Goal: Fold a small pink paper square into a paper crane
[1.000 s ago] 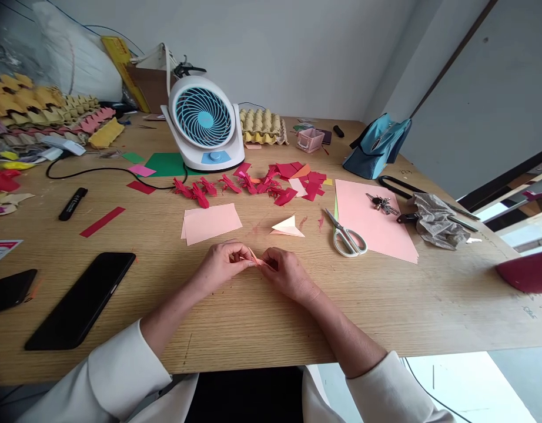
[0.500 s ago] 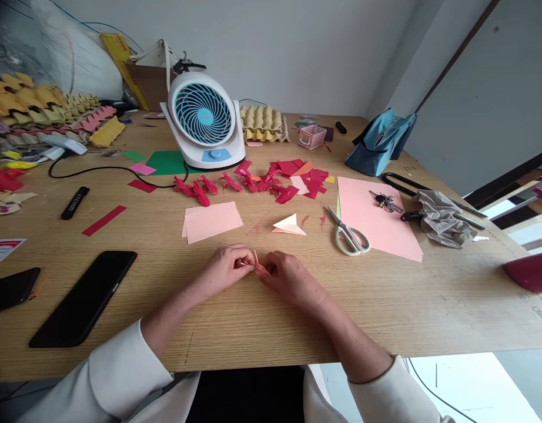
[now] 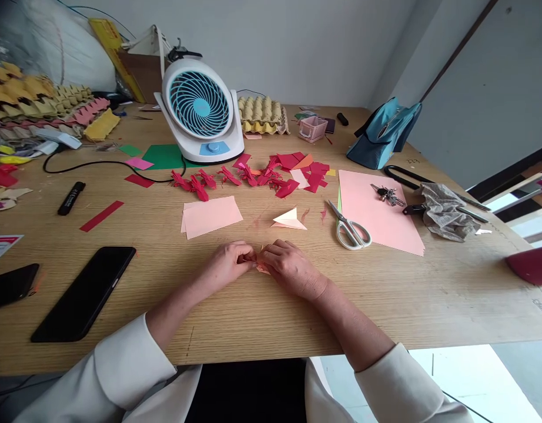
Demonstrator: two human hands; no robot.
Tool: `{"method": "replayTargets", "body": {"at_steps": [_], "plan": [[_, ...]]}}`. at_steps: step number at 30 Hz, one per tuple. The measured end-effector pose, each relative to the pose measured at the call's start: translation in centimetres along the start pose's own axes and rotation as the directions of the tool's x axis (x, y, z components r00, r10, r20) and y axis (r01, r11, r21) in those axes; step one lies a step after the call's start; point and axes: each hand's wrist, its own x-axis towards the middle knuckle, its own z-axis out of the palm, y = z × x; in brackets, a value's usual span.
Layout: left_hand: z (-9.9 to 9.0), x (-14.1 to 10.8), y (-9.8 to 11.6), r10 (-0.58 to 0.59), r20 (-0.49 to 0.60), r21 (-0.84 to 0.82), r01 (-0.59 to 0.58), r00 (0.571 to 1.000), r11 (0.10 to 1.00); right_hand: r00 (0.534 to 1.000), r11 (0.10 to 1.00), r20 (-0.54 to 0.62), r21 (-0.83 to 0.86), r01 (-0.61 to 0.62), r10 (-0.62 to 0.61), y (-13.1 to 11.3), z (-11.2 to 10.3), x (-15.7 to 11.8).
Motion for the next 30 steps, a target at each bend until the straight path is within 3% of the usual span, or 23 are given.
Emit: {"method": "replayTargets", "body": {"at_steps": [7, 14, 21, 27, 30], "plan": [[0.1, 0.5, 0.4, -0.037, 0.028, -0.013, 0.038, 0.999, 0.999, 0.995, 0.996, 0.071, 0.062, 0.060, -0.064, 0.8, -1.1, -0.6], [0.2, 0.6, 1.4, -0.106, 0.005, 0.045, 0.106, 0.994, 0.993, 0.980, 0.985, 0.101, 0.015, 0.170, -0.170, 1.6, -1.4, -1.5], [0.1, 0.4, 0.2, -0.022, 0.014, -0.021, 0.022, 1.000, 1.000, 0.975, 0.977, 0.087, -0.033, 0.209, -0.205, 1.7, -0.9, -1.6], [0.5, -0.2, 0.8, 0.010, -0.020, 0.131, -0.007, 1.000, 0.991, 0.976, 0.978, 0.066, -0.010, 0.209, -0.208, 1.7, -0.7, -1.7], [0.9, -1.2, 1.2, 0.065, -0.094, 0.233, -0.041, 0.993, 0.972, 0.978, 0.980, 0.074, -0.015, 0.199, -0.197, 1.7, -0.7, -1.8]]}}
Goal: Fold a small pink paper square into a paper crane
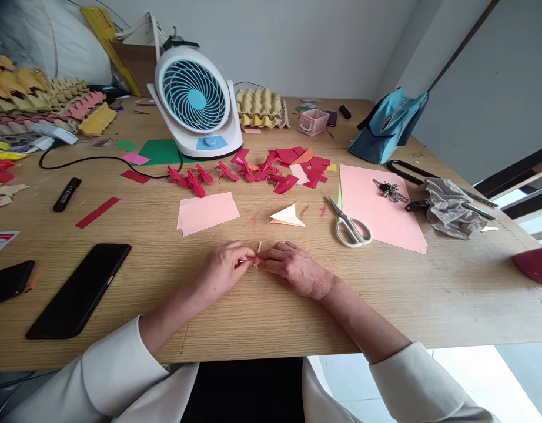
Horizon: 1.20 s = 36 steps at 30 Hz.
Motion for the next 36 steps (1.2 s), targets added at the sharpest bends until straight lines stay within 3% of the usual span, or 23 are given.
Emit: {"method": "replayTargets", "body": {"at_steps": [4, 8, 15, 20, 26, 31, 36], "plan": [[0.3, -1.0, 0.1, 0.046, -0.038, 0.106, -0.042, 0.998, 0.994, 1.000, 1.000, -0.004, 0.002, -0.006, 0.006, 0.0, 0.0, 0.0], [0.4, -0.8, -0.1, -0.007, -0.029, 0.001, 0.007, 1.000, 1.000, 1.000, 1.000, -0.007, 0.013, -0.015, 0.015, 0.0, 0.2, -0.1], [-0.1, 0.9, 0.2, -0.181, 0.066, -0.016, 0.182, 0.981, 0.983, 0.999, 0.999, -0.037, 0.035, -0.010, 0.011, 0.0, 0.4, 0.0], [-0.4, 1.3, 0.1, -0.194, 0.143, -0.028, 0.200, 0.971, 0.979, 0.999, 0.999, -0.053, 0.036, -0.005, 0.007, 0.0, 0.5, 0.0], [0.3, 0.5, 0.2, -0.095, 0.035, 0.089, 0.091, 0.995, 0.992, 0.999, 1.000, -0.046, 0.020, -0.014, 0.015, -0.2, 0.3, 0.0], [0.0, -0.1, -0.3, -0.011, 0.052, 0.029, 0.010, 0.999, 1.000, 0.999, 1.000, -0.041, 0.017, -0.022, 0.023, -0.3, 0.2, 0.0], [-0.1, 0.2, -0.5, -0.024, 0.054, 0.004, 0.024, 0.998, 1.000, 0.999, 1.000, -0.033, 0.003, -0.025, 0.025, -0.3, 0.1, 0.0]]}}
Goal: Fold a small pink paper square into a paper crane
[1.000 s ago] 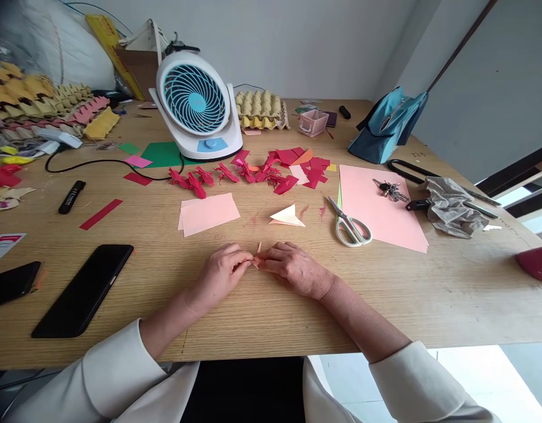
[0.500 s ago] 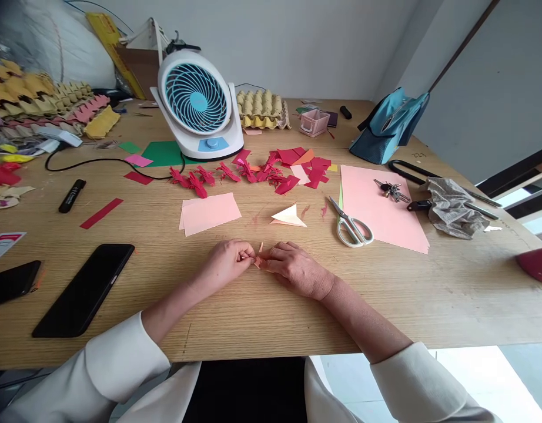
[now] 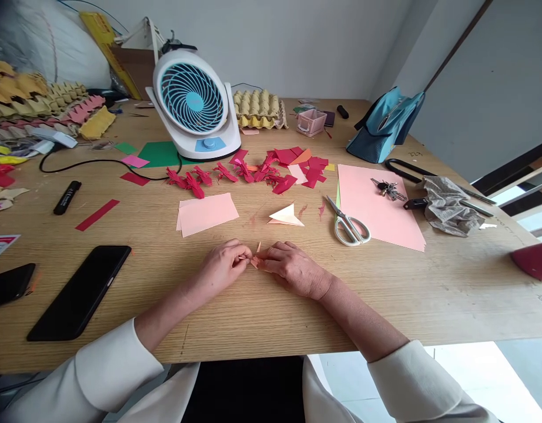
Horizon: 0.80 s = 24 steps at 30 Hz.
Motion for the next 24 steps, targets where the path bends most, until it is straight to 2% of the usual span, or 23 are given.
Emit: {"method": "replayTargets", "body": {"at_steps": [7, 10, 16, 21, 24], "plan": [[-1.0, 1.4, 0.6, -0.119, 0.127, 0.029, 0.116, 0.985, 0.993, 1.000, 1.000, -0.020, 0.016, 0.010, -0.010, 0.1, 0.1, -0.1], [-1.4, 1.9, 0.6, -0.112, 0.183, 0.009, 0.113, 0.977, 0.994, 1.000, 1.000, -0.012, 0.006, 0.008, -0.008, 0.1, 0.1, -0.1], [-1.2, 2.5, 0.3, -0.183, 0.195, 0.052, 0.176, 0.964, 0.983, 1.000, 1.000, -0.006, 0.008, 0.004, -0.004, 0.1, 0.1, -0.1], [-1.6, 2.9, -0.1, -0.091, 0.238, -0.050, 0.106, 0.967, 0.993, 1.000, 1.000, -0.008, 0.002, 0.003, -0.003, 0.1, 0.2, -0.1], [-1.8, 2.7, 0.0, -0.066, 0.228, -0.024, 0.073, 0.971, 0.997, 1.000, 1.000, -0.003, -0.007, 0.001, -0.001, 0.0, 0.1, -0.1]]}}
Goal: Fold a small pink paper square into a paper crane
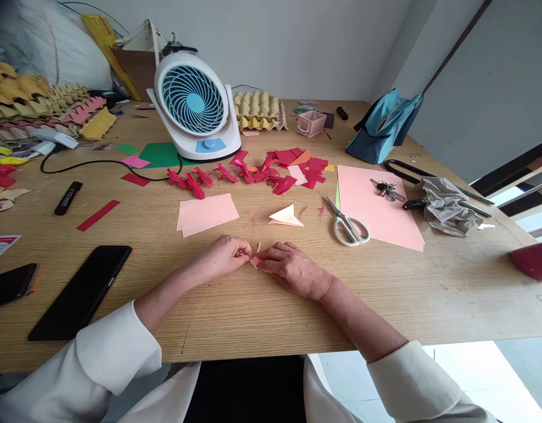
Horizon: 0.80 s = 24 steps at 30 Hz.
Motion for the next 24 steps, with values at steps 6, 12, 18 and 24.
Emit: {"method": "replayTargets", "body": {"at_steps": [6, 12, 18, 24], "plan": [[0.9, -0.3, 0.2, -0.043, -0.081, 0.066, 0.048, 0.996, 0.997, 1.000, 1.000, 0.001, -0.004, -0.005, 0.005, -0.2, -0.2, 0.1], [1.0, -1.0, -0.6, 0.121, -0.112, -0.008, -0.123, 0.986, 0.992, 1.000, 1.000, -0.013, 0.013, -0.005, 0.005, -0.2, 0.0, 0.2], [1.0, -1.0, -0.5, 0.201, -0.115, 0.041, -0.198, 0.973, 0.979, 1.000, 1.000, -0.021, 0.021, -0.005, 0.005, 0.0, 0.1, 0.2], [1.7, -2.0, -0.2, 0.268, -0.180, 0.281, -0.212, 0.946, 0.936, 1.000, 1.000, -0.025, 0.012, 0.007, -0.006, 0.0, 0.1, 0.1]]}}
